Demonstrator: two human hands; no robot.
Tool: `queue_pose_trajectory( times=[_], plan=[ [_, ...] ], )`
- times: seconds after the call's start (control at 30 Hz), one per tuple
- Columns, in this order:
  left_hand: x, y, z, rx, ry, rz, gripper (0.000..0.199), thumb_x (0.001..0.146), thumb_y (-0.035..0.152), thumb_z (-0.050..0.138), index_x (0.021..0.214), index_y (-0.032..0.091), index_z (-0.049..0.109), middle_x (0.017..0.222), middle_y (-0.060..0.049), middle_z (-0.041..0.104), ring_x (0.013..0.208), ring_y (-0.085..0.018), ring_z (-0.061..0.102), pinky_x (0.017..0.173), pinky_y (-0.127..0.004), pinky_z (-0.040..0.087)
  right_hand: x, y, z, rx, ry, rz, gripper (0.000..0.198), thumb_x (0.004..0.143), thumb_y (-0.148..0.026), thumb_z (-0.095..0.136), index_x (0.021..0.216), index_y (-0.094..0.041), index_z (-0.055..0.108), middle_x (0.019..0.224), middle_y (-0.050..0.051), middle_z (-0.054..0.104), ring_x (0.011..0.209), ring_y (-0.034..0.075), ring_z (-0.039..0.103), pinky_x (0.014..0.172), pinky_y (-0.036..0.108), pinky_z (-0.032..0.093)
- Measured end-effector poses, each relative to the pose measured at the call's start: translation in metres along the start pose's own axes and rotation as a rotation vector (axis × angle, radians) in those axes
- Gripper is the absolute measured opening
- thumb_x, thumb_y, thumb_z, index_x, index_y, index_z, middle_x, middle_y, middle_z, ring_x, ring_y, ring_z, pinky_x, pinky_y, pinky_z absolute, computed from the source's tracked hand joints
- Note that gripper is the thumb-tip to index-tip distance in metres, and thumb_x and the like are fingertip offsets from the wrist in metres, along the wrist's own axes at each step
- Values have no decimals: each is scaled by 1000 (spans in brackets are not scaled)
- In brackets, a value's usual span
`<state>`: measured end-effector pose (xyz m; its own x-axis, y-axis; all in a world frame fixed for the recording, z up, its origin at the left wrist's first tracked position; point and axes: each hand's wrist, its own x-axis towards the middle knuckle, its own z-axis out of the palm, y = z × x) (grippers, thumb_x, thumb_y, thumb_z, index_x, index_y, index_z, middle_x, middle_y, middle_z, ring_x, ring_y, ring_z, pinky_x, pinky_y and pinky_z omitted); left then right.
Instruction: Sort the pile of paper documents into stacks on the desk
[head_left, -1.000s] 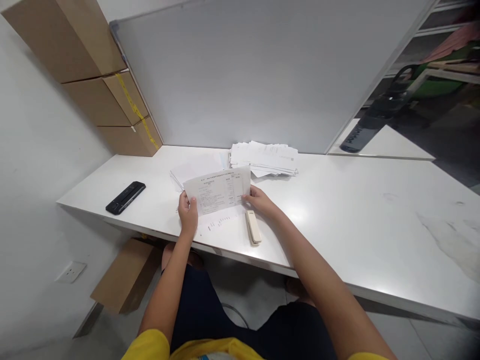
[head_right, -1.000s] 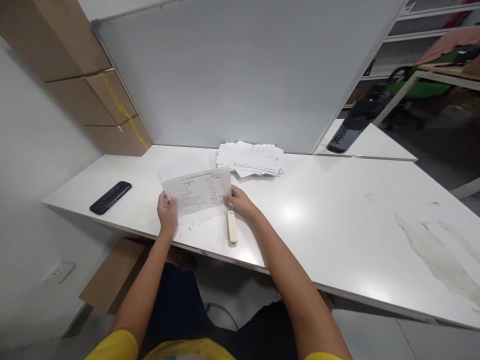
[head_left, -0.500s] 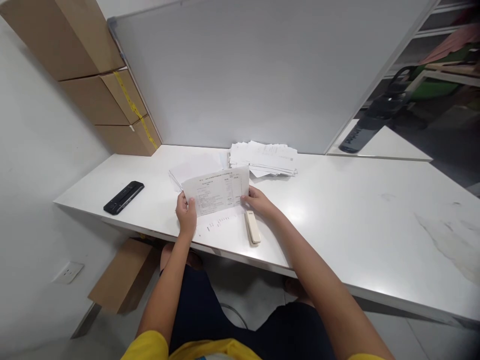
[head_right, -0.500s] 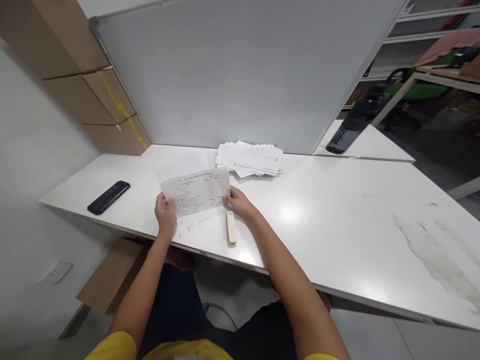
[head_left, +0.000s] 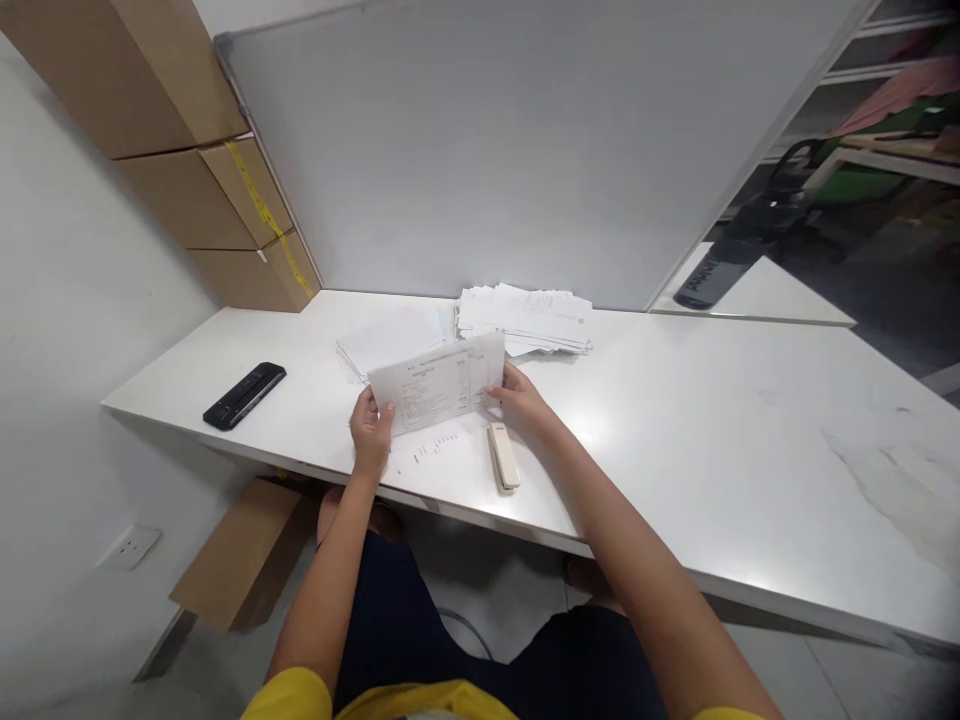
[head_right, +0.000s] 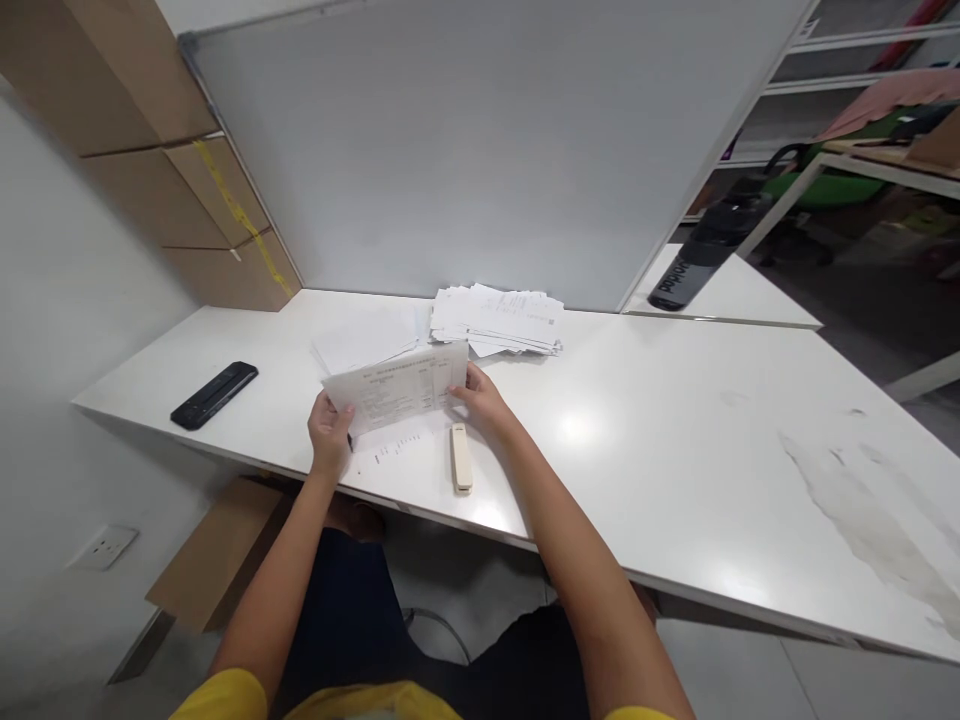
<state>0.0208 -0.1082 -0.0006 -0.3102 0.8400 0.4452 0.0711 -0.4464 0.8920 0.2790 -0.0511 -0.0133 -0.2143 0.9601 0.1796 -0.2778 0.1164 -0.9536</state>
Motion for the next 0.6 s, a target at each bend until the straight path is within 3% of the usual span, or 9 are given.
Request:
queue_pose_trajectory(
  times=[0.13,0.23,0.4,0.5,0.6],
  plan=[
    [0,-7,0,28,-49,-16,52,80,51,72,118,17,64,114,-13,70,107,-27,67,94,-39,55,-3,-4,0,-8,11,0,23,72,-35,76,92,-27,70,96,4,74,95,26,68,92,46,51],
    [3,-7,2,14,-32,-14,49,78,50,73,113,17,66,111,-13,71,104,-27,68,92,-40,55,-1,-9,-4,-103,-8,-1,25,69,-36,78,90,-25,71,93,4,74,92,26,68,90,44,51],
    [5,4,3,-19,-49,64,48,82,55,66,112,18,68,95,-9,72,94,-25,70,85,-38,55,-2,-28,-12,-94,191,-79,34,70,-41,74,99,-23,68,100,4,74,94,25,67,86,40,53],
    [4,15,4,-24,-40,54,45,87,52,57,113,17,66,86,-7,73,80,-21,70,79,-36,56,-37,-43,-20,-70,192,-3,44,71,-46,72,110,-25,67,102,6,75,99,29,68,82,42,55],
    [3,26,7,9,-21,20,36,87,46,57,107,18,67,82,-6,73,75,-19,68,76,-35,56,-108,-54,-32,-126,84,234,48,69,-45,77,112,-24,70,96,7,76,96,33,69,77,43,57]
  ],
)
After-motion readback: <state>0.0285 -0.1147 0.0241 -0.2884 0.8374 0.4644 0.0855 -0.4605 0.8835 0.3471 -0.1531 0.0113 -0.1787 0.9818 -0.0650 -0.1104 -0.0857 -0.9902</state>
